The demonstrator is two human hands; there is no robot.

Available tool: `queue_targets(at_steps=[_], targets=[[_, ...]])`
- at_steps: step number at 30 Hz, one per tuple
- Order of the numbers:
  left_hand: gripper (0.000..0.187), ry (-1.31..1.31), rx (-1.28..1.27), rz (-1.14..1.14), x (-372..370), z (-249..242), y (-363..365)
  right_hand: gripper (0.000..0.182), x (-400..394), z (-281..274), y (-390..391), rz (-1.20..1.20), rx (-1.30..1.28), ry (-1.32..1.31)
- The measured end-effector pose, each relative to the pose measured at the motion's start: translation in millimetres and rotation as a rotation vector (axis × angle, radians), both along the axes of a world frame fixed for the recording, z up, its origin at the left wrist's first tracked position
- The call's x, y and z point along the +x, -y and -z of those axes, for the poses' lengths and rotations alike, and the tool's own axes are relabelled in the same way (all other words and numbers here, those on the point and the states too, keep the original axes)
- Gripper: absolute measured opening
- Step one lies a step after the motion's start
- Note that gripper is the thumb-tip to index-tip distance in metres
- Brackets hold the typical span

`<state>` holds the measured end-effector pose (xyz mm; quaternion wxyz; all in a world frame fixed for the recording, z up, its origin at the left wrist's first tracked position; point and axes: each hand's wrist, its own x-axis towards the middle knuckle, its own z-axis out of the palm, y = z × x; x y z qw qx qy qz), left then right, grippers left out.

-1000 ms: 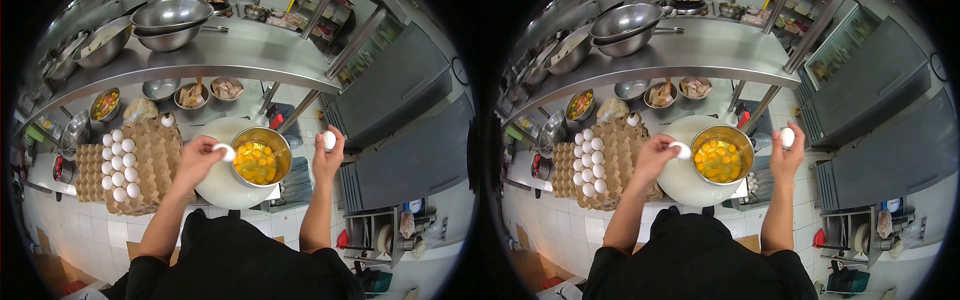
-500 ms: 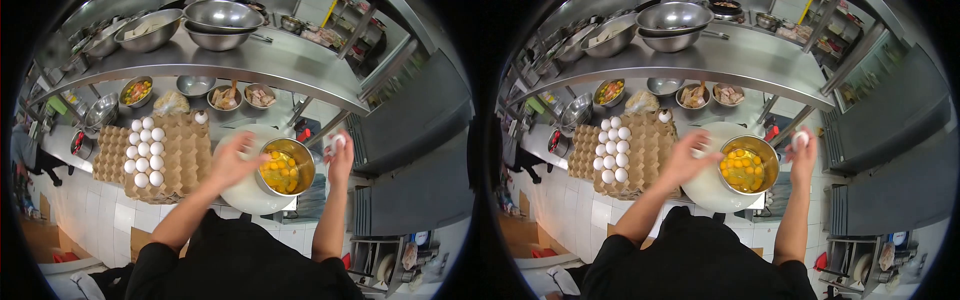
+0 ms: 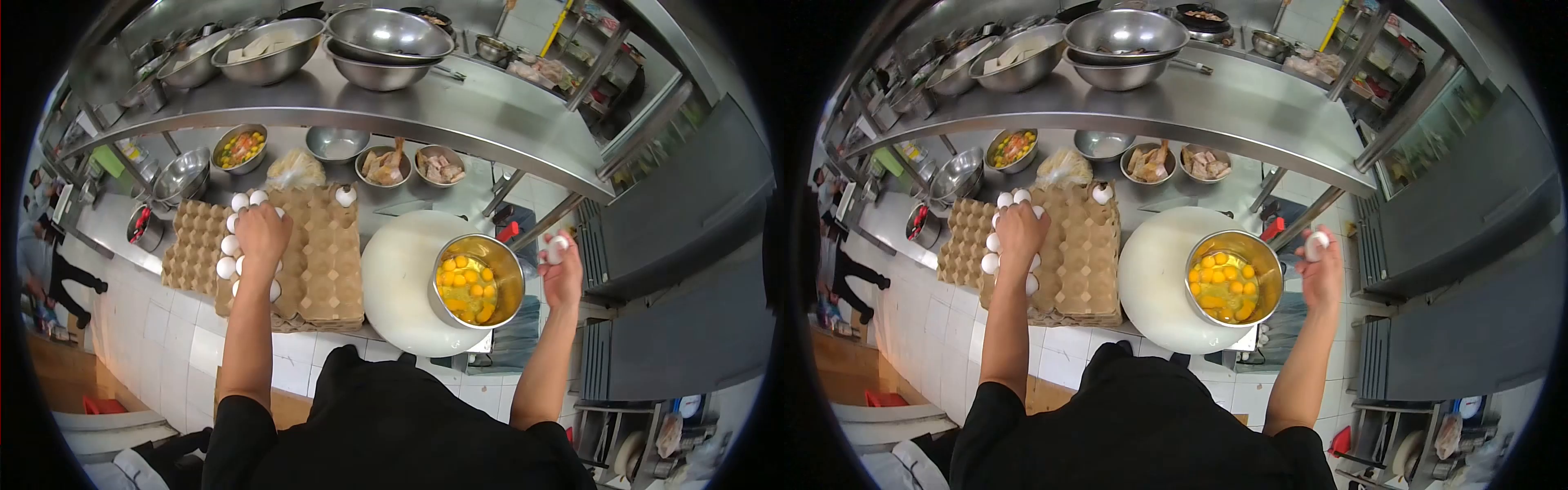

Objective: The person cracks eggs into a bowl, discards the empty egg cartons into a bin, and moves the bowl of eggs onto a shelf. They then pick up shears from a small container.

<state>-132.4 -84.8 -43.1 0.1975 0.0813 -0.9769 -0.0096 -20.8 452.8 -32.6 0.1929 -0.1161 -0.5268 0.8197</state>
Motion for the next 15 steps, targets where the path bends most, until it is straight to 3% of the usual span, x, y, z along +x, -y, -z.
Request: queue_targets(at_steps=[3,5,6,8,13,15], targets=[[0.037,0.027,0.118,-0.016,-2.7,-10.3,-4.0,0.038,14.9,-2.3,24.1,-0.209,0.356,0.213],[0.037,-0.067,0.210,-0.035,1.5,-18.2,-7.0,0.034,10.3,-0.1,48.0,-0.176,0.700,0.218],[0.035,-0.071,0.278,-0.039,5.7,-25.3,-14.1,0.034,5.6,9.7,50.9,-0.158,0.697,0.226],[0.034,-0.107,0.394,0.035,21.2,-39.6,-34.8,0.033,-5.1,32.8,51.8,-0.183,1.015,0.093],[0.038,-0.040,0.796,0.234,56.0,-48.9,-87.6,0.039,-1.1,9.3,83.4,-0.256,1.233,0.311],[0.039,0.013,0.844,0.323,68.5,-46.5,-108.0,0.041,-3.2,3.1,91.1,-0.283,1.289,0.358]])
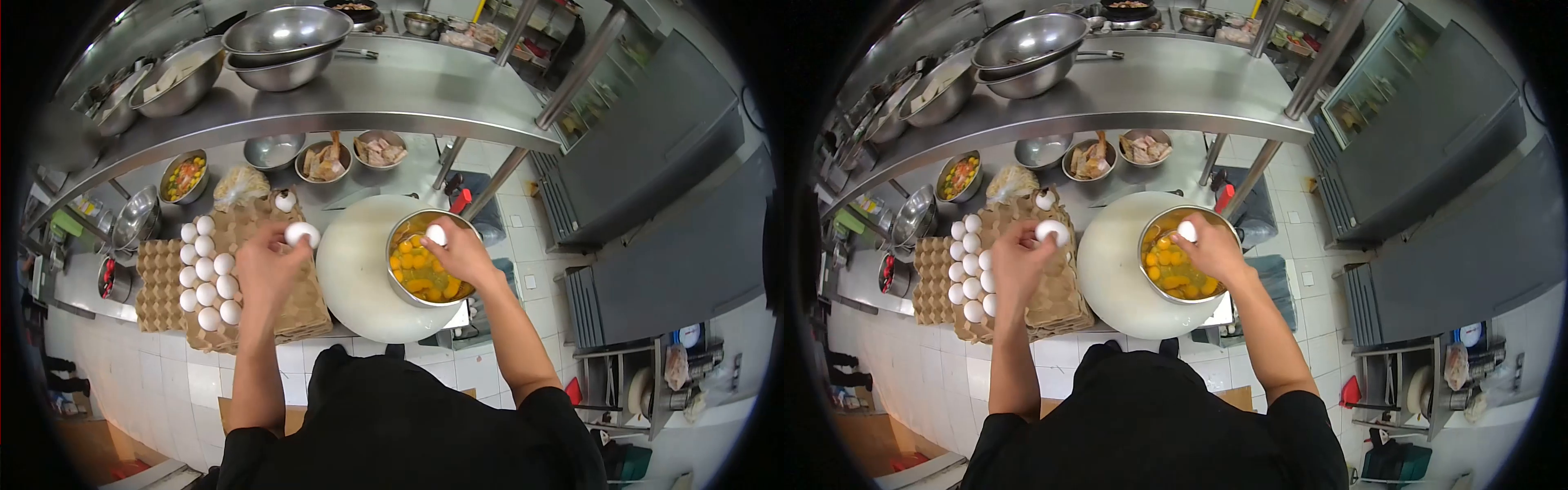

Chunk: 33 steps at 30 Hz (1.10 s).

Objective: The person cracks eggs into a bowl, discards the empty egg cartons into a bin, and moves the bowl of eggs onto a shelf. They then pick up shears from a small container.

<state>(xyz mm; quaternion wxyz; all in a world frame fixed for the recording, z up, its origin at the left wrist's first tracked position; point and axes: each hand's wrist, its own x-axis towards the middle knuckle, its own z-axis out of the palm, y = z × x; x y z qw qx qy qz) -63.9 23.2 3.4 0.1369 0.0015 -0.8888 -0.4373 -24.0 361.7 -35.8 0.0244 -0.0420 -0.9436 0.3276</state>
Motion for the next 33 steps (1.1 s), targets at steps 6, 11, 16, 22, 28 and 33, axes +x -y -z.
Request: queue_targets(at_steps=[6,11,16,22,28,33], targets=[[0.032,0.202,0.372,0.335,20.1,37.5,-54.6,0.045,6.1,-22.4,-3.1,-0.022,0.169,-0.536],[0.031,0.272,0.391,0.486,38.4,51.3,-84.6,0.062,56.8,-44.3,-62.8,0.447,-0.126,-0.765],[0.042,0.377,0.615,0.611,50.6,50.0,-117.6,0.083,93.8,-57.9,-30.5,-0.014,0.024,-0.323],[0.055,0.272,0.501,0.680,56.7,14.1,-105.5,0.053,63.0,-38.6,6.3,-0.272,-0.274,-0.282],[0.042,-0.208,-0.632,-0.216,13.1,9.8,36.9,0.042,-35.9,-18.2,-111.8,0.570,-0.985,-0.517],[0.038,0.075,-0.865,-0.306,15.1,25.9,98.5,0.048,-56.9,5.9,-132.9,0.480,-0.963,-0.326]])
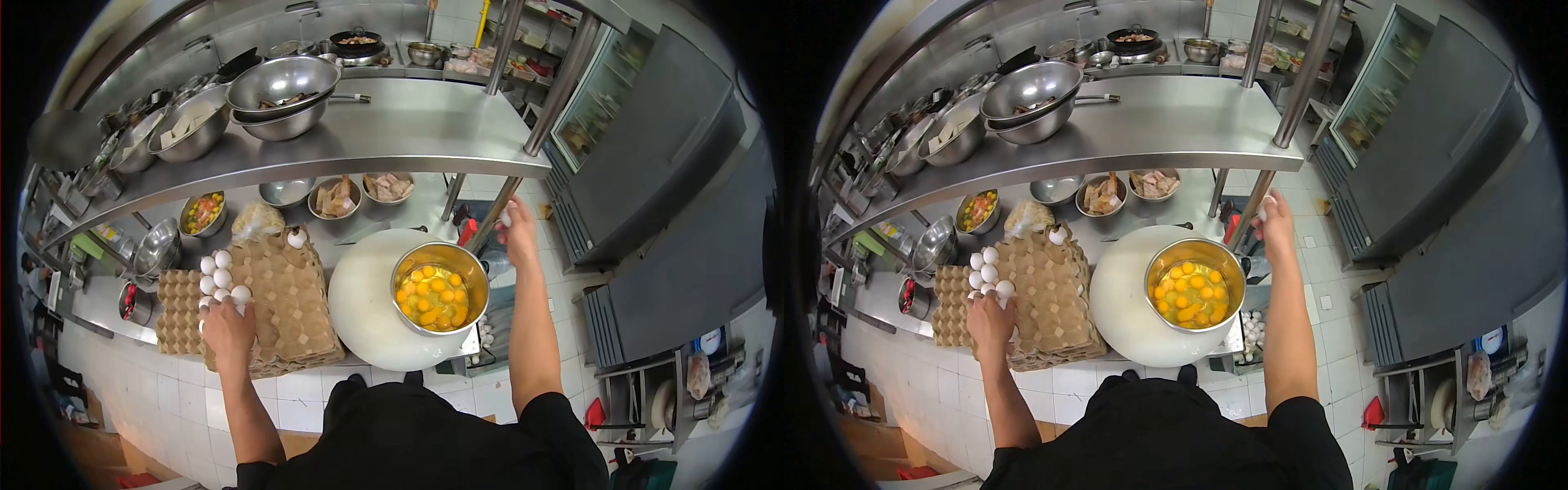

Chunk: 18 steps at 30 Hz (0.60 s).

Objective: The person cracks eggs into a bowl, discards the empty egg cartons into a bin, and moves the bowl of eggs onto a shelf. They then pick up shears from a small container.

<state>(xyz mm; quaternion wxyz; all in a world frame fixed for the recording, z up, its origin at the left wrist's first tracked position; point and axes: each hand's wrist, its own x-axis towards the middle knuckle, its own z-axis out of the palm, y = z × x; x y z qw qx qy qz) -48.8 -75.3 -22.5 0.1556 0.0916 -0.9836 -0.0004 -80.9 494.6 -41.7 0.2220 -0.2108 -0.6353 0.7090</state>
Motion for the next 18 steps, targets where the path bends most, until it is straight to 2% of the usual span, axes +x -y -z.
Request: queue_targets(at_steps=[2,3,5,6,8,9,11,12,14,15,17,18], targets=[[0.036,-0.026,-0.003,0.042,0.1,6.2,0.7,0.047,12.5,2.6,-5.7,0.025,-0.180,-0.147],[0.036,-0.023,-0.002,0.038,0.2,6.3,-0.5,0.047,22.4,-1.5,-1.3,0.021,-0.179,-0.143],[0.036,-0.044,0.037,-0.005,-5.6,3.9,-5.8,0.039,45.5,-13.7,11.1,-0.107,-0.443,-0.156],[0.036,-0.041,0.038,-0.006,-8.7,4.6,-6.6,0.039,54.3,-14.5,22.0,-0.108,-0.442,-0.152],[0.035,-0.098,0.000,-0.032,-16.8,8.8,-7.2,0.034,64.5,-13.0,54.4,-0.372,-0.135,-0.043],[0.035,-0.094,0.000,-0.031,-21.3,10.7,-6.3,0.035,66.8,-13.0,67.4,-0.426,-0.140,0.038],[0.035,-0.045,0.044,-0.047,-29.2,14.8,-1.3,0.037,64.1,-19.6,91.5,-0.480,0.100,0.315],[0.035,-0.041,0.043,-0.043,-33.0,16.3,1.9,0.037,60.0,-10.5,99.2,-0.478,0.097,0.318],[0.035,-0.067,0.062,-0.028,-38.0,20.1,5.8,0.039,52.5,14.7,109.9,-0.510,0.619,0.192],[0.035,-0.061,0.064,-0.022,-36.4,19.6,4.5,0.039,53.8,13.6,115.8,-0.507,0.619,0.200],[0.036,-0.126,0.175,-0.059,-34.9,10.2,1.2,0.043,56.9,3.3,124.9,-0.466,1.164,0.233],[0.039,-0.186,0.176,-0.049,-34.0,7.8,1.4,0.047,59.3,0.6,126.9,-0.467,1.231,0.168]])
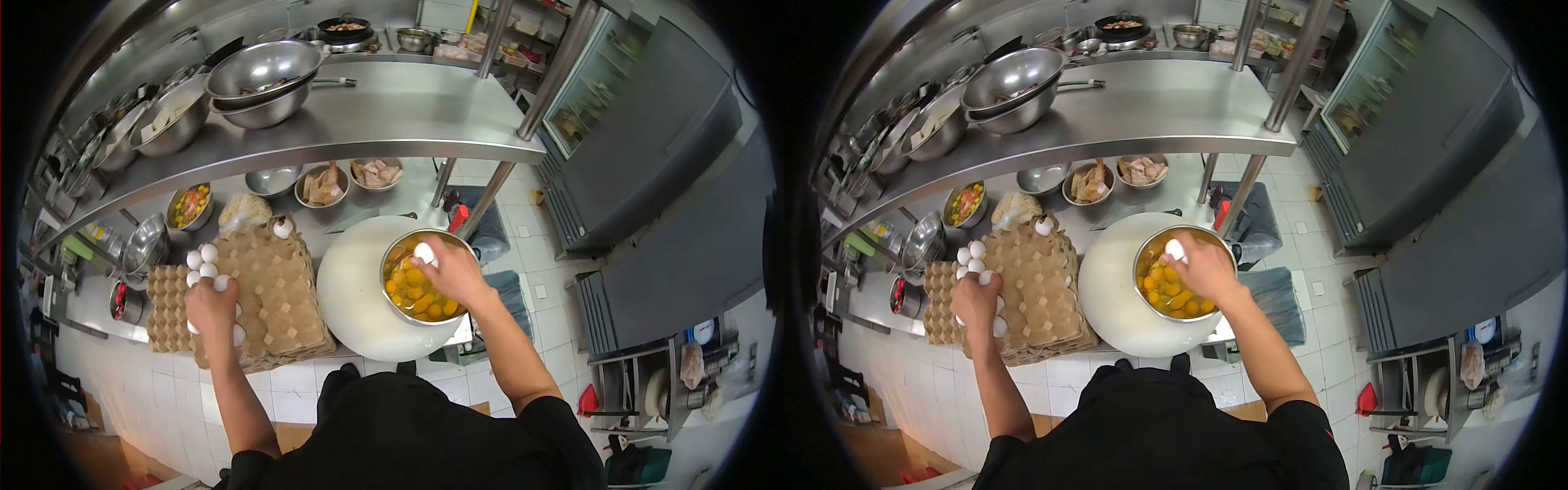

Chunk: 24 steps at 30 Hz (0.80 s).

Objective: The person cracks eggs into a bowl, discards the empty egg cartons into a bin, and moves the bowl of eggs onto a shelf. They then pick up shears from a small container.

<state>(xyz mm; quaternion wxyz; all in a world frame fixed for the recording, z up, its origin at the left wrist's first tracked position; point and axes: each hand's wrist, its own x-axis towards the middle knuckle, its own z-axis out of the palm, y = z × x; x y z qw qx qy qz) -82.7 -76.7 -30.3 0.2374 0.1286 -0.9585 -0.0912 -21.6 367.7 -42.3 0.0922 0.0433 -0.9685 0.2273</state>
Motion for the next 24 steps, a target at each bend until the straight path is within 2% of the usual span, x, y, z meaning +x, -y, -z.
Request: queue_targets(at_steps=[1,3,4,5,6,7,8,9,11,12,14,15,16,17,18,19,20,21,22,23,24], targets=[[0.039,0.000,0.001,0.013,2.8,-6.2,-4.0,0.047,3.7,-5.9,-0.4,0.013,0.001,0.000],[0.039,-0.054,0.376,0.055,10.6,-20.2,-16.1,0.052,11.7,-17.8,-0.9,-0.006,-0.012,-0.244],[0.030,-0.025,0.509,0.122,12.6,-23.2,-21.2,0.054,16.5,-22.2,-9.4,0.056,-0.051,-0.259],[0.030,-0.017,0.508,0.125,14.1,-18.9,-29.4,0.055,22.3,-29.3,-19.4,0.113,-0.079,-0.453],[0.027,-0.027,0.744,0.292,16.0,-11.3,-39.9,0.056,30.1,-39.0,-29.6,0.168,-0.106,-0.646],[0.027,-0.040,0.981,0.458,20.1,-6.8,-51.6,0.060,41.7,-44.4,-43.2,0.300,-0.118,-0.575],[0.032,0.046,1.091,0.553,27.0,-7.2,-67.7,0.064,55.0,-49.1,-56.5,0.428,-0.129,-0.503],[0.038,0.126,1.199,0.641,35.0,-9.4,-86.7,0.064,70.6,-52.5,-66.1,0.418,-0.130,-0.498],[0.047,0.242,1.285,0.761,53.5,-12.2,-125.6,0.071,95.8,-55.2,-67.9,0.435,0.417,-0.012],[0.050,0.280,1.254,0.813,61.1,-7.2,-142.1,0.071,96.7,-61.3,-55.3,0.398,0.410,-0.012],[0.053,0.349,1.220,0.905,71.7,-2.8,-172.7,0.078,92.8,-78.4,-26.6,0.048,-0.298,-0.033],[0.054,0.391,1.219,0.951,77.4,-3.3,-184.8,0.078,91.9,-81.7,-2.9,0.019,-0.304,-0.027],[0.054,0.380,1.217,0.932,84.6,-3.2,-194.2,0.077,91.7,-83.9,26.5,-0.176,-0.268,-0.024],[0.056,0.449,1.348,0.975,92.1,-2.6,-203.3,0.076,91.1,-85.1,41.7,-0.362,-0.227,-0.025],[0.058,0.522,1.480,1.025,94.8,-2.8,-207.8,0.076,86.4,-81.5,40.0,-0.366,-0.225,-0.028],[0.058,0.522,1.478,1.031,94.5,-10.6,-204.5,0.070,78.4,-72.2,34.4,-0.426,-0.220,-0.034],[0.060,0.440,1.365,1.010,94.5,-21.9,-196.5,0.065,69.9,-62.4,25.6,-0.481,-0.213,-0.040],[0.062,0.359,1.252,0.990,93.1,-31.5,-185.8,0.049,59.3,-54.0,10.0,-0.358,-0.371,-0.173],[0.063,0.180,0.900,0.882,84.8,-37.3,-162.5,0.042,34.8,-54.3,-30.3,-0.033,-1.075,-0.066],[0.064,-0.004,0.555,0.744,74.5,-39.0,-128.7,0.037,12.7,-49.2,-53.7,0.127,-1.210,-0.218],[0.059,-0.125,0.388,0.619,67.2,-30.9,-104.6,0.033,-7.5,-42.6,-71.7,0.288,-1.337,-0.374]])
